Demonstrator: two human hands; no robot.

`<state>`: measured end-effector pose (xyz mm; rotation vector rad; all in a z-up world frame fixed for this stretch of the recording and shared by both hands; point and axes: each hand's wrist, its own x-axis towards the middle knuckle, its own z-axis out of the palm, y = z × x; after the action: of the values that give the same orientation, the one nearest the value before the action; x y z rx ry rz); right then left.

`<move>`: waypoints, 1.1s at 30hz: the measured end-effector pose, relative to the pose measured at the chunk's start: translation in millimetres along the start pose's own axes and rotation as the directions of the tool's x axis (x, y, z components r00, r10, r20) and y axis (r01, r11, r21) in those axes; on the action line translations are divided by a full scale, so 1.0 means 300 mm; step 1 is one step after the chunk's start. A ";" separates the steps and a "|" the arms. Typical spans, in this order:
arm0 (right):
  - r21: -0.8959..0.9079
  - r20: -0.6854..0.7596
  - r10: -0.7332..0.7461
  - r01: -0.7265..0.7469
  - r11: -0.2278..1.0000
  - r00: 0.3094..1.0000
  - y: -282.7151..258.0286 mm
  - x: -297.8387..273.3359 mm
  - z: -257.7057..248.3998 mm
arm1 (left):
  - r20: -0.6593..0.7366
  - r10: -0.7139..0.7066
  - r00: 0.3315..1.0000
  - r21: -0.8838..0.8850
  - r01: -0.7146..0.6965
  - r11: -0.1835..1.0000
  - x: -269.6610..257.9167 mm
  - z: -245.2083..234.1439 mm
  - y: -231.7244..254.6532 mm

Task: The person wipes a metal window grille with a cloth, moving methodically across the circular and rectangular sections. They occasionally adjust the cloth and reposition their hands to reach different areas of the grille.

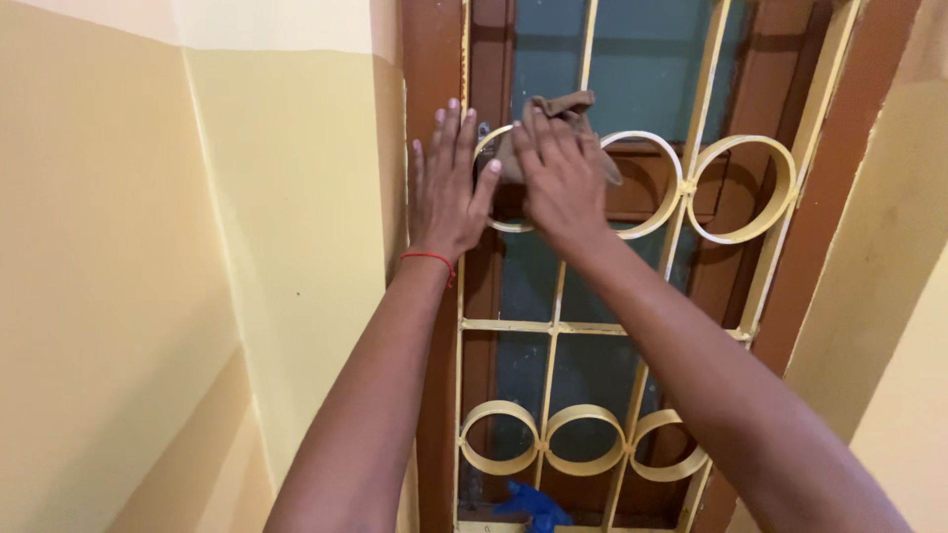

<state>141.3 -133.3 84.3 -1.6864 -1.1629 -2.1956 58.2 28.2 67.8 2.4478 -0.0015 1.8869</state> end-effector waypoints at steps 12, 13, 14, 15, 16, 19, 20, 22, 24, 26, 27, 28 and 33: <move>0.126 0.039 0.009 -0.014 0.992 0.999 -0.057 -0.001 -0.002 | -0.037 -0.031 0.999 -0.135 0.026 0.991 0.010 0.009 -0.016; 0.101 0.040 0.101 -0.104 0.989 0.994 -0.054 0.003 -0.004 | -0.038 -0.036 0.999 -0.145 0.030 0.989 0.009 0.009 -0.018; 0.113 0.020 0.155 -0.156 0.981 0.988 -0.066 0.010 0.004 | -0.037 -0.042 0.998 -0.157 0.035 0.987 0.004 0.011 -0.019; 0.126 0.001 0.208 -0.206 0.970 0.978 -0.082 0.020 0.018 | -0.037 -0.047 0.998 -0.168 0.041 0.985 0.001 0.014 -0.019; 0.140 -0.021 0.262 -0.257 0.956 0.965 -0.098 0.030 0.034 | -0.041 -0.053 0.998 -0.182 0.045 0.982 0.003 0.019 -0.018; 0.268 -0.072 0.210 -0.184 0.946 0.975 -0.162 0.050 0.068 | -0.060 -0.068 0.996 -0.242 0.051 0.969 0.011 0.032 -0.021; 0.344 -0.061 0.180 -0.149 0.927 0.982 -0.185 0.046 0.068 | -0.068 -0.071 0.995 -0.280 0.049 0.959 0.012 0.038 -0.018; 0.485 -0.049 0.115 -0.078 0.871 0.992 -0.225 0.016 0.055 | -0.070 -0.084 0.994 -0.331 0.056 0.942 0.014 0.042 -0.020; 0.558 0.077 0.085 -0.113 0.822 0.993 -0.232 -0.022 0.041 | -0.056 -0.099 0.994 -0.357 0.072 0.931 0.017 0.034 -0.019; 0.480 0.150 -0.020 -0.055 0.876 0.988 -0.235 -0.083 0.017 | -0.038 -0.114 0.993 -0.341 0.094 0.936 0.026 0.021 -0.006; 0.361 0.175 -0.104 0.035 0.932 0.979 -0.238 -0.121 -0.004 | -0.028 -0.122 0.992 -0.332 0.105 0.937 0.027 0.012 0.003; 0.237 0.210 -0.185 0.134 0.962 0.960 -0.230 -0.144 -0.023 | -0.014 -0.131 0.991 -0.309 0.121 0.943 0.029 0.002 0.014; 0.256 0.343 -0.408 0.334 0.907 0.846 -0.112 -0.181 -0.137 | 0.075 -0.084 0.994 0.015 0.083 0.996 0.015 -0.045 0.056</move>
<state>111.8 -154.4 17.6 -2.0102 -1.8802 -1.8927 45.7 12.2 76.3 2.4829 0.1076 1.7657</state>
